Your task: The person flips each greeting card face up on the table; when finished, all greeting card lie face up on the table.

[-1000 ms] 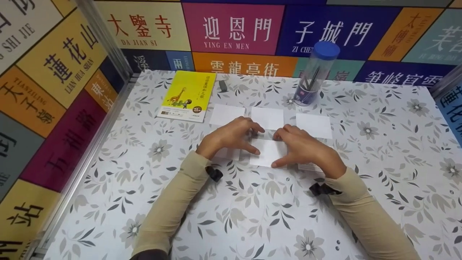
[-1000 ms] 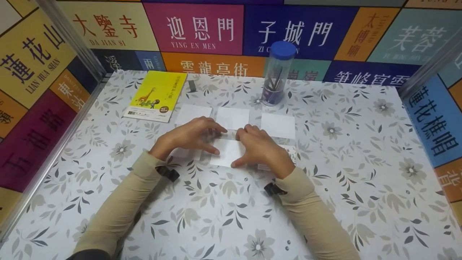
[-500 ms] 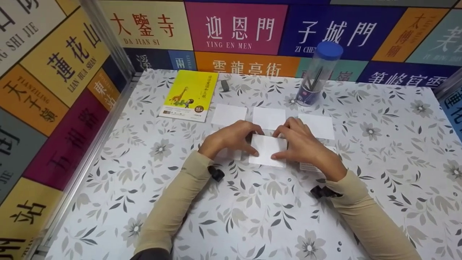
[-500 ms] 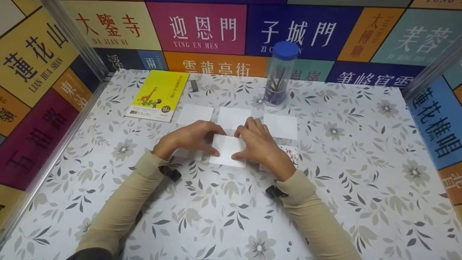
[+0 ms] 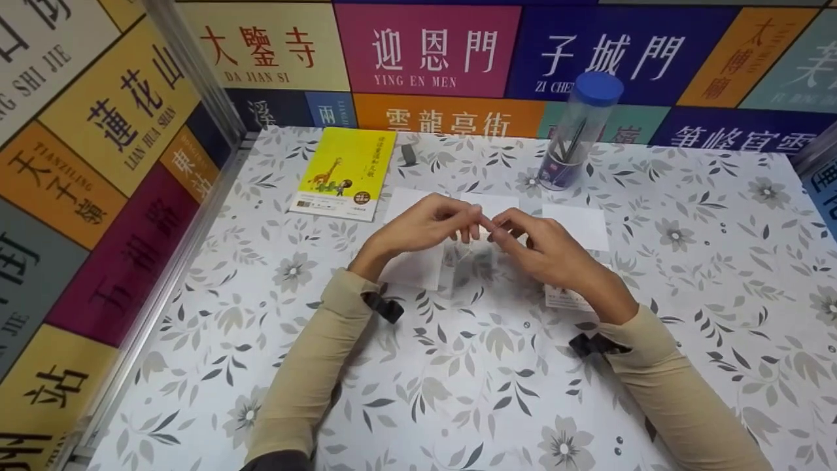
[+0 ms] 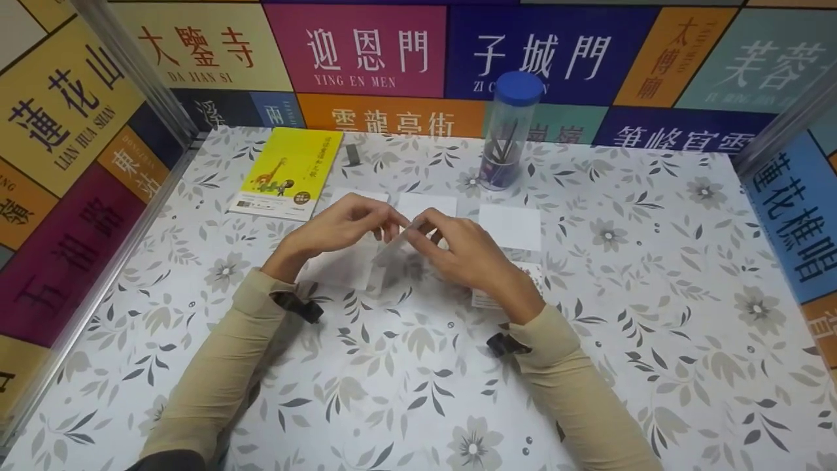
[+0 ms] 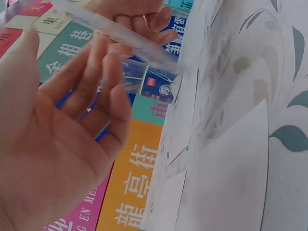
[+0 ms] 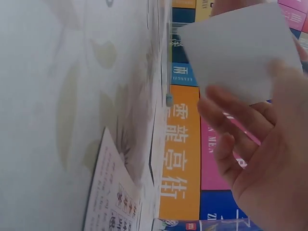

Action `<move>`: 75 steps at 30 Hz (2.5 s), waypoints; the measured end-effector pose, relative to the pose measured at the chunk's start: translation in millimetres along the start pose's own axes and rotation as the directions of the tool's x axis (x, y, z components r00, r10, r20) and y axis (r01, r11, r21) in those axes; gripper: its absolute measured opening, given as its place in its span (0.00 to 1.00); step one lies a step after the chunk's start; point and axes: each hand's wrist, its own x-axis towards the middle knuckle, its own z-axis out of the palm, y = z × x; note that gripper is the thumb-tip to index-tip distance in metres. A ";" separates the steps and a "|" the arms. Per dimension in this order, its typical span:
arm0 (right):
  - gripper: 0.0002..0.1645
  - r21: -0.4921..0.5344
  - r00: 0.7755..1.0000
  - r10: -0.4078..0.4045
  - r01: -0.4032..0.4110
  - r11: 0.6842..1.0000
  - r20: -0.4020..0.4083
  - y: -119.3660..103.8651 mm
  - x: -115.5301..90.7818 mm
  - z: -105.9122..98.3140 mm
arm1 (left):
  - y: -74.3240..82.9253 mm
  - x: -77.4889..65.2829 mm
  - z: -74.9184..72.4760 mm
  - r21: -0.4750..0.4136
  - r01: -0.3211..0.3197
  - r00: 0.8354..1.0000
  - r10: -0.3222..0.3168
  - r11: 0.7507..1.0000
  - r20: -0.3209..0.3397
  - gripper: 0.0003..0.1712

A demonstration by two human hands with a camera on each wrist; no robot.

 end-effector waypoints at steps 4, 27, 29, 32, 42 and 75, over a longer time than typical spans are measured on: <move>0.24 0.053 1.000 0.017 -0.018 0.998 0.022 -3.7 -2.1 -0.5 | -4.1 0.9 1.4 0.012 0.005 0.995 -0.004 1.000 -0.096 0.13; 0.21 -0.148 0.984 0.151 -0.136 0.980 0.097 24.2 -1.3 -5.4 | -12.3 -3.0 9.0 0.246 0.269 0.963 -0.254 0.931 -0.092 0.16; 0.22 -0.196 0.974 0.194 -0.169 0.966 0.119 25.6 -1.6 -4.6 | -13.1 -1.9 12.8 0.276 0.282 0.959 -0.273 0.919 -0.074 0.19; 0.23 -0.248 0.963 0.231 -0.193 0.949 0.136 26.0 -2.1 -4.3 | -14.8 -0.3 17.6 0.315 0.299 0.953 -0.296 0.901 -0.058 0.21; 0.22 -0.258 0.954 0.248 -0.201 0.945 0.168 21.8 -7.2 -7.4 | -16.3 1.1 22.7 0.356 0.300 0.951 -0.308 0.885 -0.034 0.21; 0.41 -0.302 0.961 0.150 -0.074 0.950 0.234 -41.5 64.1 70.5 | -26.0 -87.4 -46.4 0.473 0.437 0.880 -0.472 0.765 -0.049 0.56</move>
